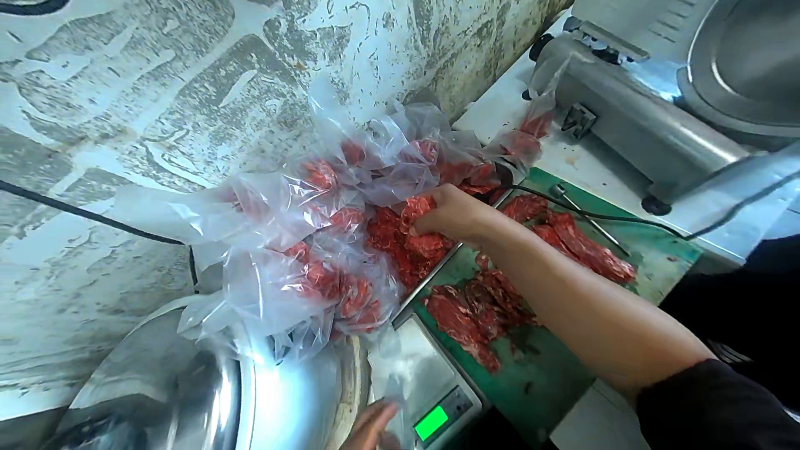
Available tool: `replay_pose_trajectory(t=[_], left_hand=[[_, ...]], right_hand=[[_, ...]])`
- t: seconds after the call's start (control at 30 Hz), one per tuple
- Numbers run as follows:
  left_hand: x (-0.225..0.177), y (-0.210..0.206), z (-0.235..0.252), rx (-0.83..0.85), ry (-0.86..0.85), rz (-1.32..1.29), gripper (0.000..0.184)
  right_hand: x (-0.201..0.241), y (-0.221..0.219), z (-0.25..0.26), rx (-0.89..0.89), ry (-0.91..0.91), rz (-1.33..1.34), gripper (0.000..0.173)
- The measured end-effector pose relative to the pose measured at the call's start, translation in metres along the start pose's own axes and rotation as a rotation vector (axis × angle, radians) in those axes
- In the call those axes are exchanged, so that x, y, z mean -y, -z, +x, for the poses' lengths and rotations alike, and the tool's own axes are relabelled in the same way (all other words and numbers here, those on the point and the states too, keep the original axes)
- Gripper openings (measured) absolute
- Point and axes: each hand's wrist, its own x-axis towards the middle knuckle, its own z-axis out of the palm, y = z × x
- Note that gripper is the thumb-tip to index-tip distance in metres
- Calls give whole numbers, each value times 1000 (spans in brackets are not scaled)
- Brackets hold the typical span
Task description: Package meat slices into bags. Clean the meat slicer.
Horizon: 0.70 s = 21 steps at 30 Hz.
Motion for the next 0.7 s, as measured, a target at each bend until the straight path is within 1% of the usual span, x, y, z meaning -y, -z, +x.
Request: replay_pose_trajectory(t=[0.03,0.1,0.17,0.2,0.3,0.37,0.4,0.5,0.53,0.57,0.63,0.7], left_hand=[[-3,-2,4,58,26,59,46],[-9,-6,12,115,42,178,44],[-14,-9,18,115,55,234,45],[-15,-10,22,112,58,241,49],[-9,-11,37,116,13,292,59],[-8,-13,49,159,43,300,62],[-6,-17,55,148,65,284,63],[1,-28,58,34,54,150,58],[1,-31,55,-5,52,97,54],[2,-33,52,-37,45,31,54],[11,-38,45,-73,-4,-98,60],[19,-41,39,-65,-61,-113,73]], right_hand=[[6,-2,-8,9,19,5,27],[18,-7,-26,9,59,31,24],[31,-15,-49,1,75,58,23],[37,-21,-59,-4,77,81,22],[51,-43,-91,12,45,201,25],[53,-64,-111,14,3,291,26],[51,-76,-120,4,-26,324,26],[25,-116,-145,-65,-118,367,22],[13,-127,-151,-86,-169,369,20],[0,-137,-156,-108,-220,361,20],[-25,-154,-163,-171,-307,358,21],[-43,-168,-168,-233,-391,391,22]])
